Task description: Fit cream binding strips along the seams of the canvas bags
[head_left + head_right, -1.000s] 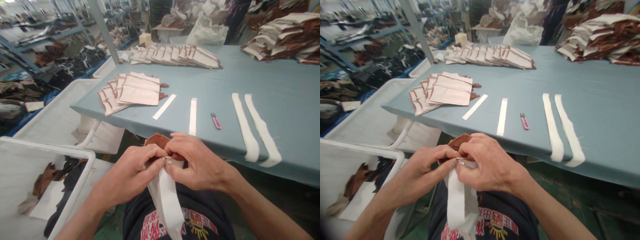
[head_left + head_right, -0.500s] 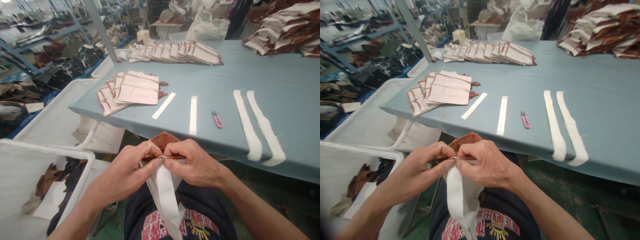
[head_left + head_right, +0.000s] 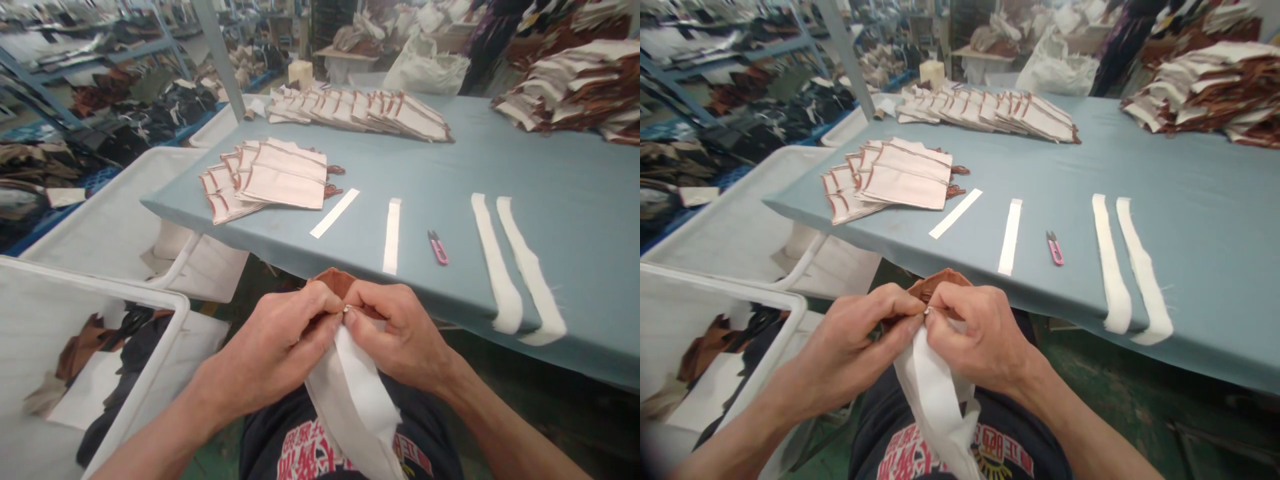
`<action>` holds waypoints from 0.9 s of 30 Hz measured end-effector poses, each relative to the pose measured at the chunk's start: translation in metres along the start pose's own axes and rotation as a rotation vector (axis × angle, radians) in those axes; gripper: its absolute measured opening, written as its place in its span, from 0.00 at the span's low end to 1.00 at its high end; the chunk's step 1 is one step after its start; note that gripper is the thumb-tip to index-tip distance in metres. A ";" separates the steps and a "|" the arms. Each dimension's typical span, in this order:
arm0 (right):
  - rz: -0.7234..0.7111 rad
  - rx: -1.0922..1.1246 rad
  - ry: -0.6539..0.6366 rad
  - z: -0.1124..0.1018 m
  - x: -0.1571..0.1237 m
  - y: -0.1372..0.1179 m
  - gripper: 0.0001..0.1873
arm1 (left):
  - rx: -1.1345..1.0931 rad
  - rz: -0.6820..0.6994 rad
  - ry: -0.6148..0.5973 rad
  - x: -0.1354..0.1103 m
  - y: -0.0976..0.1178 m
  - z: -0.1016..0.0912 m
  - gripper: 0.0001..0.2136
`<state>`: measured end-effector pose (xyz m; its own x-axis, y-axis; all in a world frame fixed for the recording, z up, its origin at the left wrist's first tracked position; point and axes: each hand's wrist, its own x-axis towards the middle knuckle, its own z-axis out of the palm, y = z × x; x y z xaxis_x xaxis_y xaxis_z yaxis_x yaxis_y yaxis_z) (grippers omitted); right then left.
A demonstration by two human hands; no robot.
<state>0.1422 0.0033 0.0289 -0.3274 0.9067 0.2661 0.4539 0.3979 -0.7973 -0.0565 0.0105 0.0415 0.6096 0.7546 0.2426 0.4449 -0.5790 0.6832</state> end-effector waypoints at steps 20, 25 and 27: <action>0.365 0.816 -0.285 -0.008 -0.009 0.021 0.13 | 0.402 0.521 0.034 0.011 -0.013 0.005 0.11; 0.320 0.664 -0.305 -0.020 -0.007 0.011 0.07 | 0.096 0.486 0.053 0.010 -0.022 0.011 0.07; 0.275 0.522 -0.306 -0.024 -0.009 0.003 0.04 | -0.015 0.474 0.039 0.008 -0.021 0.011 0.05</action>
<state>0.1665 0.0002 0.0372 -0.5126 0.8540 -0.0887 0.1187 -0.0318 -0.9924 -0.0536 0.0249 0.0216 0.7177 0.4193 0.5560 0.1134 -0.8581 0.5008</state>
